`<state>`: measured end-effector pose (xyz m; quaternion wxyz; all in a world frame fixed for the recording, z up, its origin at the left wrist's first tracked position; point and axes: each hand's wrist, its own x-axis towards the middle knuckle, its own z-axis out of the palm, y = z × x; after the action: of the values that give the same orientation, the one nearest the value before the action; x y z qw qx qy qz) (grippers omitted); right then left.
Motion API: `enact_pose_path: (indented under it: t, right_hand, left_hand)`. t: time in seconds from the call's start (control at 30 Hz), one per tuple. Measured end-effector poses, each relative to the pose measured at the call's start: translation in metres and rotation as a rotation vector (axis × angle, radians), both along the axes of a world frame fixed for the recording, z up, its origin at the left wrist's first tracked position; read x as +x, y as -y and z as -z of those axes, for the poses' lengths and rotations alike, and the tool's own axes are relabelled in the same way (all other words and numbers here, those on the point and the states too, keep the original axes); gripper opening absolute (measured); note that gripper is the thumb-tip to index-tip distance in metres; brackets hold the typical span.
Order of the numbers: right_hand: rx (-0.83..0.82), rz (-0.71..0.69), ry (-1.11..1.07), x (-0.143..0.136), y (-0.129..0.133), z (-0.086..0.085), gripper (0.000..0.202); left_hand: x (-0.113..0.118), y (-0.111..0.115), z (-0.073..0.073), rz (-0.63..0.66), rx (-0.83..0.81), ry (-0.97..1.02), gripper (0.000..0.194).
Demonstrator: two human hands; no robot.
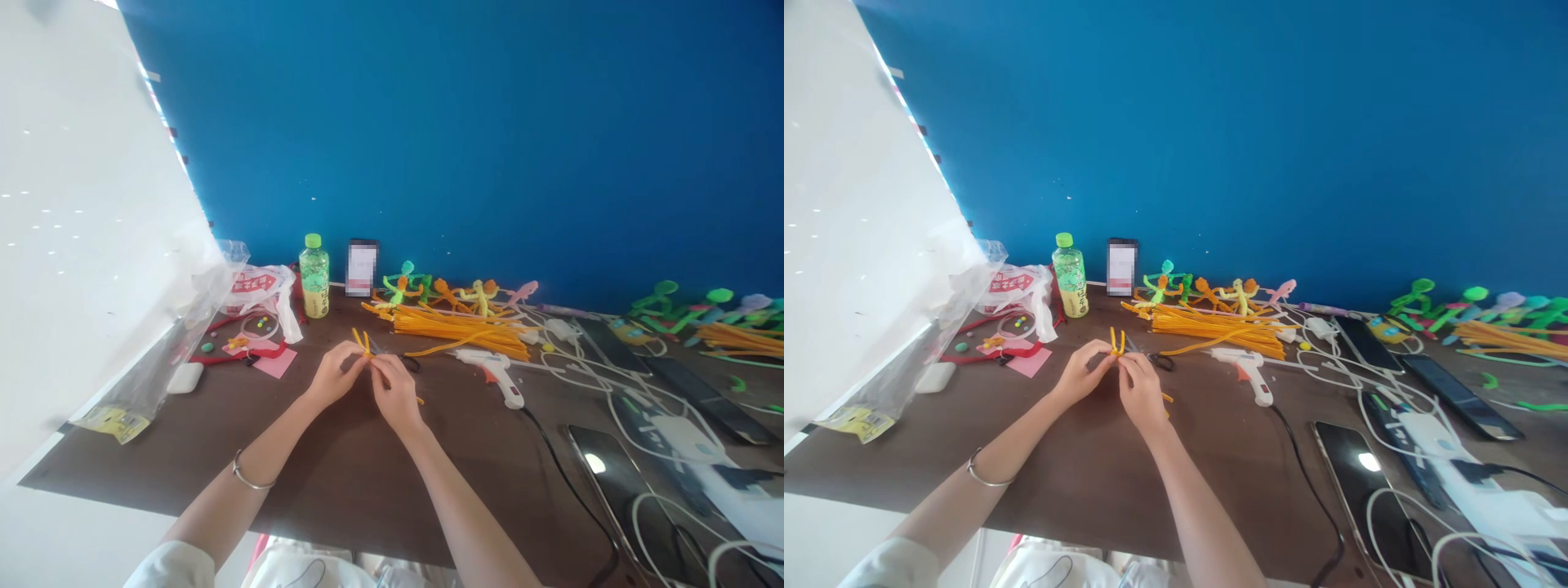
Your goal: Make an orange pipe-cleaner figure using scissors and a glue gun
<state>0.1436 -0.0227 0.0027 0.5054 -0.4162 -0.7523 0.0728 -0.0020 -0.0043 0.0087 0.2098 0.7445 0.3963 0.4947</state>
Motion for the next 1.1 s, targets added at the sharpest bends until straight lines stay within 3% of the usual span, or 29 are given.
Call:
enact_pose_path:
  t: [0.3, 0.4, 0.63, 0.9, 1.1]
  right_hand:
    - [0.050, 0.011, 0.029, 0.005, -0.002, -0.001, 0.021]
    - [0.048, 0.027, 0.080, 0.007, -0.003, -0.001, 0.022]
    - [0.032, 0.027, 0.076, 0.007, -0.003, -0.002, 0.020]
    - [-0.001, -0.015, 0.108, 0.006, 0.000, -0.005, 0.019]
    - [-0.056, -0.044, 0.057, 0.008, 0.000, -0.008, 0.020]
  left_hand:
    - [-0.008, -0.005, 0.006, 0.056, 0.206, -0.094, 0.021]
    - [-0.009, -0.008, 0.008, 0.038, 0.204, -0.144, 0.028]
    - [0.000, -0.002, 0.005, 0.069, -0.014, -0.009, 0.030]
    - [0.008, -0.002, 0.012, -0.012, -0.273, 0.280, 0.027]
    - [0.005, 0.000, 0.005, 0.140, -0.441, 0.359, 0.034]
